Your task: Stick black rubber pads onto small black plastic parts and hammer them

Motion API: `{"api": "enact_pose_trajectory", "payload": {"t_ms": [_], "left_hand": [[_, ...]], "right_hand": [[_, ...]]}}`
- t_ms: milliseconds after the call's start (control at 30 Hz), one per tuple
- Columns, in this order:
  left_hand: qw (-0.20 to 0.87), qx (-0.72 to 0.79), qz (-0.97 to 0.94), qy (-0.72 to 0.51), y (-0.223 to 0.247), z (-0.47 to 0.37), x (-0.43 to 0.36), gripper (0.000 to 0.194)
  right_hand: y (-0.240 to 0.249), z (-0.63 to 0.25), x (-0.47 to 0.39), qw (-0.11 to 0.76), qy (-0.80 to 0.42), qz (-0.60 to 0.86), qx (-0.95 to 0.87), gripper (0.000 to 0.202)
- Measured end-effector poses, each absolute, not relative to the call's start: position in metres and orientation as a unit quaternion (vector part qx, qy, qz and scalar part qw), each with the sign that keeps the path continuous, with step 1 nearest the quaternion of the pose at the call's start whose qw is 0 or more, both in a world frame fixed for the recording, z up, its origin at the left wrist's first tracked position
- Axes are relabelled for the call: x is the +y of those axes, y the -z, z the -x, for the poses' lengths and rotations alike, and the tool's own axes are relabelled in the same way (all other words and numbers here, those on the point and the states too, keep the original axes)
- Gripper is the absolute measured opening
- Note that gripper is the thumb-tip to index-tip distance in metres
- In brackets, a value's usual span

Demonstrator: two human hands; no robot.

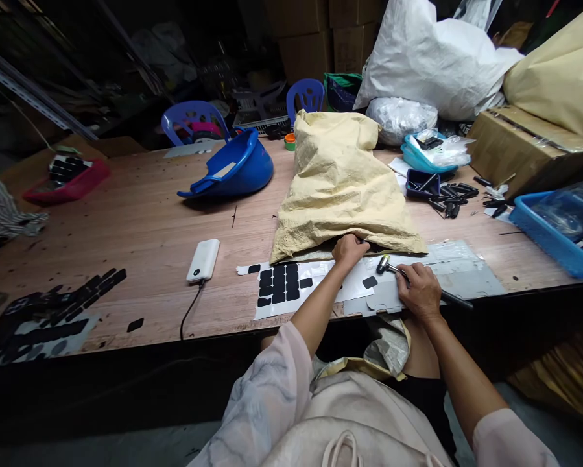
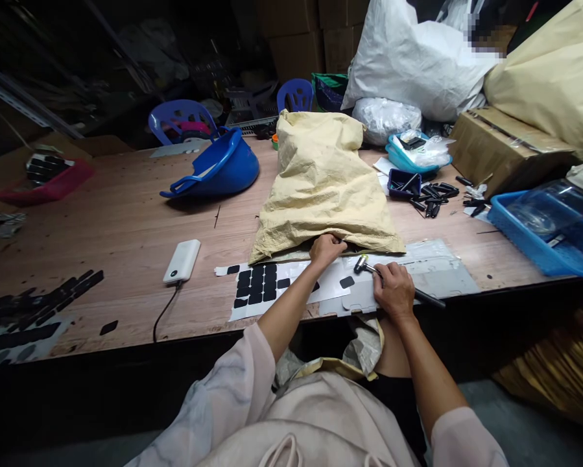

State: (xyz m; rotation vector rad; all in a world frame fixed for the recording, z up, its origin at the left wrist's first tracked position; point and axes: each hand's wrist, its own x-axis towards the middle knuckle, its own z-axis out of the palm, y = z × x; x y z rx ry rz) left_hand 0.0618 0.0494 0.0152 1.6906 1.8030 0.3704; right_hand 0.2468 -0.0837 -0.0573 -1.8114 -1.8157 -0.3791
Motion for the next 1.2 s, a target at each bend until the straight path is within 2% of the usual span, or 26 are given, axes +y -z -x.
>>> {"api": "enact_pose_trajectory", "payload": {"t_ms": [167,333,567,733,833,933,1100,1200], "left_hand": [[0.358,0.553,-0.735,-0.160,-0.006,0.005,0.022,0.023],[0.327,0.485,-0.784,-0.207,0.027,0.050,-0.013,0.018],[0.275,0.478,-0.791,-0.265,0.048,0.043,-0.028,0.018],[0.255,0.483,-0.797,-0.257,0.050,0.040,-0.028,0.024],[0.254,0.483,-0.802,-0.244,0.049,0.040,-0.027,0.020],[0.264,0.486,-0.800,-0.232,0.048,0.040,-0.026,0.016],[0.271,0.482,-0.799,-0.234,0.049,0.041,-0.024,0.017],[0.267,0.489,-0.797,-0.234,0.050,0.040,-0.025,0.018]], "right_hand": [[0.058,-0.246,-0.083,0.279,0.131,0.677,-0.669,0.023],[0.057,-0.246,-0.083,0.276,0.138,0.677,-0.668,0.024],[0.059,-0.247,-0.082,0.271,0.132,0.680,-0.669,0.025],[0.060,-0.250,-0.080,0.263,0.123,0.687,-0.666,0.028],[0.058,-0.253,-0.079,0.256,0.110,0.684,-0.674,0.028],[0.053,-0.246,-0.083,0.285,0.089,0.676,-0.674,0.029],[0.042,-0.200,-0.101,0.395,-0.020,0.619,-0.678,0.032],[0.036,-0.174,-0.111,0.388,-0.067,0.601,-0.696,0.034]]}}
